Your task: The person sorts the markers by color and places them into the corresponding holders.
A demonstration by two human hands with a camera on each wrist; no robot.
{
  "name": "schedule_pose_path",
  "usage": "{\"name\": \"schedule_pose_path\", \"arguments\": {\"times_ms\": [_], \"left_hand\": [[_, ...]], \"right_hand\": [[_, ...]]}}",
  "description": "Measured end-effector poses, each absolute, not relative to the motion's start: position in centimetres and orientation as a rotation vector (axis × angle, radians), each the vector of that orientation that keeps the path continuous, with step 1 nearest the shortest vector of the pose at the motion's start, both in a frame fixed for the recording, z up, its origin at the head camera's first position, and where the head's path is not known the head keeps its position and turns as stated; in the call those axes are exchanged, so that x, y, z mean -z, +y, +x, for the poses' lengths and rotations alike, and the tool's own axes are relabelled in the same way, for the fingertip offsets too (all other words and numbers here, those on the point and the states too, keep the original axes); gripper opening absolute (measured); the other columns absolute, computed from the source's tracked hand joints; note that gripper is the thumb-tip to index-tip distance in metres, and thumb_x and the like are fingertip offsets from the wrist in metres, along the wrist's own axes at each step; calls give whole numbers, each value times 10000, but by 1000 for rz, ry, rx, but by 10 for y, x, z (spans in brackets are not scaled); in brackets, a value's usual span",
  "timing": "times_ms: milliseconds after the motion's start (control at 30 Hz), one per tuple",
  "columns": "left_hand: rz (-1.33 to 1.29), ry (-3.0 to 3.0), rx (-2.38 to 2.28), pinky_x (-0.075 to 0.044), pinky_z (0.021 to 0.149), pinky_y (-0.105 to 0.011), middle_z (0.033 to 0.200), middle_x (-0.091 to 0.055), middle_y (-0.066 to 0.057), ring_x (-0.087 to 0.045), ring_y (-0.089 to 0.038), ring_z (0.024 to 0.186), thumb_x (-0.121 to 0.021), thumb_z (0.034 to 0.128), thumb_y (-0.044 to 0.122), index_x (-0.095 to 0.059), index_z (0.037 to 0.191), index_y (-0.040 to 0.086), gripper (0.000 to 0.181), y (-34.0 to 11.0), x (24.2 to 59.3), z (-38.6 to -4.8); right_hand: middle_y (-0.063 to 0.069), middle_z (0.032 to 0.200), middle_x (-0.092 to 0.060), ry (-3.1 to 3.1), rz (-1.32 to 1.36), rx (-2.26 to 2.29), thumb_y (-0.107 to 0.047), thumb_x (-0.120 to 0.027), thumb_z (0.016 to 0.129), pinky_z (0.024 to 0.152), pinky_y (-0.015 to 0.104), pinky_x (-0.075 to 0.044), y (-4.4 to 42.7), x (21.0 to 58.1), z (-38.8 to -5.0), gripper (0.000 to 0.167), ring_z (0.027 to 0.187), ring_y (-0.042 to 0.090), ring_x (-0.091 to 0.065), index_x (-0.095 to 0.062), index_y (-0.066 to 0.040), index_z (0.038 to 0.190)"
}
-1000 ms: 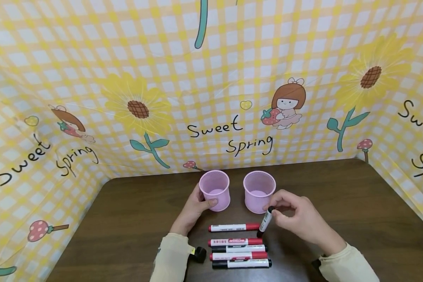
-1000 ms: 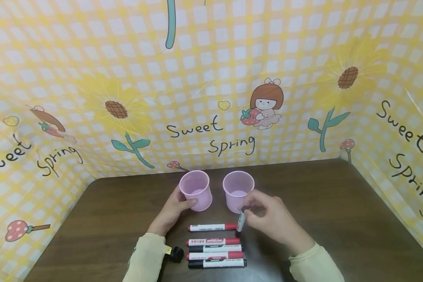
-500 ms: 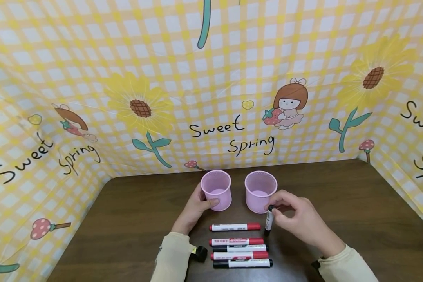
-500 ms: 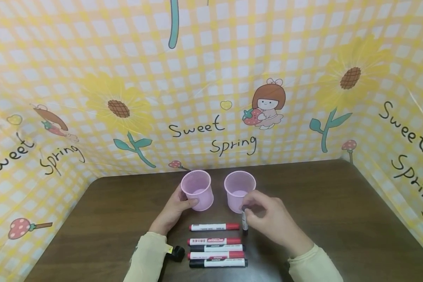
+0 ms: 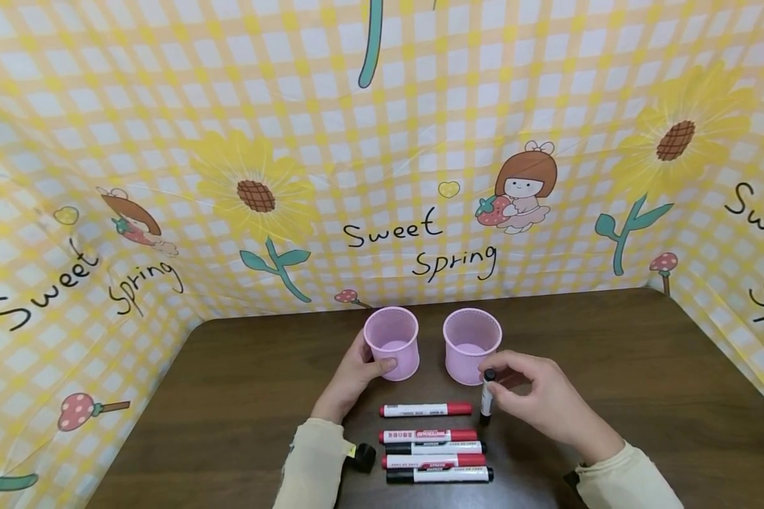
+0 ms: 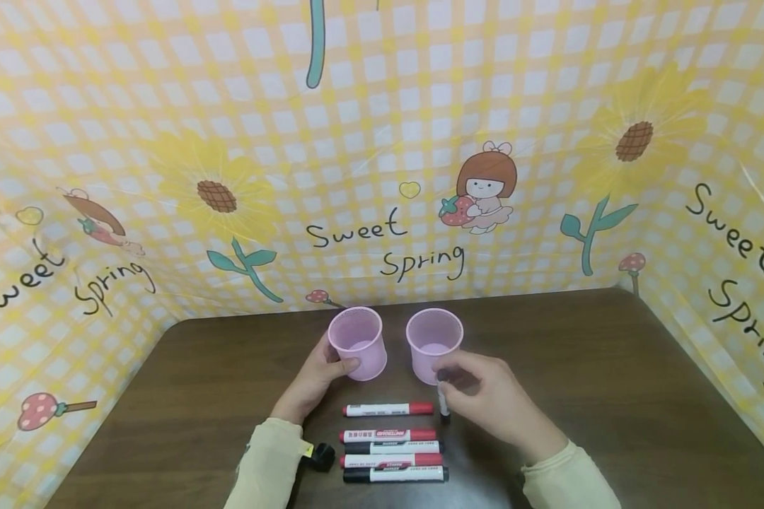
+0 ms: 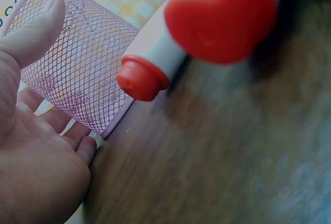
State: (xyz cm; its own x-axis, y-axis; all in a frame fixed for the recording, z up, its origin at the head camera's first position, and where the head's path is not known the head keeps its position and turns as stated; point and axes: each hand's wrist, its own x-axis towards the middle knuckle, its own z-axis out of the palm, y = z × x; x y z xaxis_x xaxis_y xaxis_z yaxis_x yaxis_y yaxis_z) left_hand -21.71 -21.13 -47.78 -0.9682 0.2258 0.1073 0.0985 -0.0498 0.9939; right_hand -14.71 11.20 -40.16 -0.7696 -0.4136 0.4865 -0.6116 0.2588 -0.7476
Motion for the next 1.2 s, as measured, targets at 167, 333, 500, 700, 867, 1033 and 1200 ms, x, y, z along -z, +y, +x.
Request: {"name": "schedule_pose_path", "arguments": {"times_ms": [167, 333, 500, 700, 867, 1033, 1200], "left_hand": [[356, 2111, -2180, -288, 1115, -455, 1481, -467, -166, -403, -338, 1354, -761, 879, 35, -350, 1538, 92, 779, -211, 480, -217], [374, 2092, -2211, -316, 1098, -395, 1478, -443, -202, -396, -350, 1358, -777, 867, 37, -299, 1541, 62, 828, -214, 481, -217], [392, 2107, -2188, -360, 1061, -352, 1448, -455, -215, -422, -360, 1322, -813, 843, 72, -291, 1539, 64, 870, -213, 481, -216], [404, 2192, -2102, -391, 1038, -368, 1388, -518, -199, -478, -343, 1274, -839, 818, 104, -336, 1517, 46, 863, -211, 481, -215], [462, 2262, -2045, -373, 1058, -412, 1376, -527, -208, -489, -359, 1271, -849, 811, 115, -327, 1510, 33, 876, -212, 482, -217], [486, 2281, -2031, -347, 1077, -424, 1378, -527, -176, -488, -322, 1271, -855, 797, 108, -340, 1501, 64, 874, -213, 482, -218], [496, 2231, -2059, -378, 1058, -392, 1374, -536, -178, -507, -316, 1255, -856, 798, 124, -327, 1521, 76, 897, -212, 482, -216]], "right_hand": [[-14, 969, -714, -2376, 941, -1617, -21, -754, 887, 760, 290, -568, 113, 404, -148, 241, 853, 141, -681, -710, -133, 1096], [23, 953, -714, -2429, 931, -1634, -64, -771, 886, 754, 301, -569, 110, 404, -148, 213, 849, 139, -675, -715, -127, 1081], [45, 943, -713, -2442, 903, -1631, -62, -767, 890, 759, 283, -562, 108, 403, -147, 205, 855, 143, -674, -708, -123, 1077], [37, 917, -717, -2385, 797, -1626, -33, -772, 881, 679, 262, -556, 107, 396, -144, 200, 785, 142, -673, -708, -94, 1061], [38, 913, -715, -2321, 754, -1628, 5, -752, 887, 658, 251, -551, 98, 381, -151, 199, 762, 128, -667, -697, -52, 1069], [51, 889, -713, -2248, 677, -1642, -27, -755, 897, 664, 235, -545, 73, 352, -166, 174, 752, 124, -654, -698, -20, 1061], [101, 914, -722, -2211, 613, -1684, -91, -764, 908, 717, 216, -532, 41, 332, -187, 200, 799, 127, -655, -696, -2, 1073]]}}
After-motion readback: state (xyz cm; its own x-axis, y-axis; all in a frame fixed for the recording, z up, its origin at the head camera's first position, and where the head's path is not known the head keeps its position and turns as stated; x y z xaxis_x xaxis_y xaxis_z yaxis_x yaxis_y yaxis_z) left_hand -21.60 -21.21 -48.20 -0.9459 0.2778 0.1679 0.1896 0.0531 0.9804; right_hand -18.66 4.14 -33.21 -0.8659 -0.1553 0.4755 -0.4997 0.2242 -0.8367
